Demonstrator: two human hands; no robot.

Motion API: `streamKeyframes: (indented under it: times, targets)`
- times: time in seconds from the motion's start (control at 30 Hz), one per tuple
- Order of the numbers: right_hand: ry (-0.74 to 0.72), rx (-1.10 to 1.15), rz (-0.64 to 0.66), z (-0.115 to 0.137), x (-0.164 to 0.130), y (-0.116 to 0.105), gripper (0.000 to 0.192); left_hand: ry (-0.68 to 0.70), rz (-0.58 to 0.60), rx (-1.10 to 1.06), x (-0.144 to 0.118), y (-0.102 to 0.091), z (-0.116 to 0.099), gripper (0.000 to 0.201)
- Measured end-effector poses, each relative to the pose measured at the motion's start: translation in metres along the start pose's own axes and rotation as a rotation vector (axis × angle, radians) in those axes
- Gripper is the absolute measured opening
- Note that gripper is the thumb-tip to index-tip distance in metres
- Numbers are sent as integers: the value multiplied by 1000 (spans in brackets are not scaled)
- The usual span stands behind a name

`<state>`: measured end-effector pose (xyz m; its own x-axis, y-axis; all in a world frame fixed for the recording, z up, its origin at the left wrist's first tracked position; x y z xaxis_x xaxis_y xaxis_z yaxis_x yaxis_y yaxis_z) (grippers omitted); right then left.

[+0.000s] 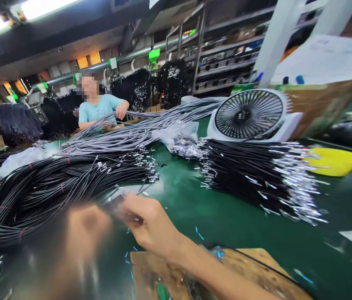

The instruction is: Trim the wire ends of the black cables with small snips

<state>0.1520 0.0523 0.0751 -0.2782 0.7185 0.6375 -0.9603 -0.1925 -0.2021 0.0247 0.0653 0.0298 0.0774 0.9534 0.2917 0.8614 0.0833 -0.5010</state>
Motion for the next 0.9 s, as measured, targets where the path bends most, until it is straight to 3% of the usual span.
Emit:
streamKeyframes:
  times: [0.13, 0.2, 0.27, 0.4, 0.43, 0.47, 0.63, 0.8, 0.9]
  targets:
    - [276, 420, 108, -27, -7, 21, 47, 3, 182, -66, 2, 14, -4, 23]
    - [354, 504, 105, -34, -8, 23, 49, 8, 202, -73, 3, 14, -5, 23]
    - [346, 425, -47, -37, -6, 4, 47, 12, 126, -40, 4, 8, -5, 21]
    - [287, 329, -561, -40, -15, -57, 43, -24, -32, -22, 1, -2, 3, 19]
    - [261, 303, -632, -38, -18, -65, 41, -41, -52, -35, 0, -3, 6, 19]
    - [235, 245, -632, -35, -17, -67, 39, -57, -62, -49, 0, -3, 8, 20]
    - [193, 43, -142, -22, 0, -18, 31, -69, -44, -84, 0, -1, 9, 20]
    - [116, -73, -92, -11, -3, -10, 33, -51, -16, -79, -2, 1, 6, 19]
    - [54, -113, -77, -3, -4, -9, 24, -50, -12, -72, -3, 2, 6, 19]
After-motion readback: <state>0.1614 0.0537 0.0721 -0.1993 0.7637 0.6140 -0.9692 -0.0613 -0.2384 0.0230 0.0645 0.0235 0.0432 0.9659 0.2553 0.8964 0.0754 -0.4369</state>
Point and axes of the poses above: each hand's wrist, its own x-axis towards the middle knuckle, its own y-axis out of the palm, z = x × y, the point moved 10 cm from there along x, towards the middle knuckle, and after that the axes turned 13 degrees about x, right-handed, at the moved point
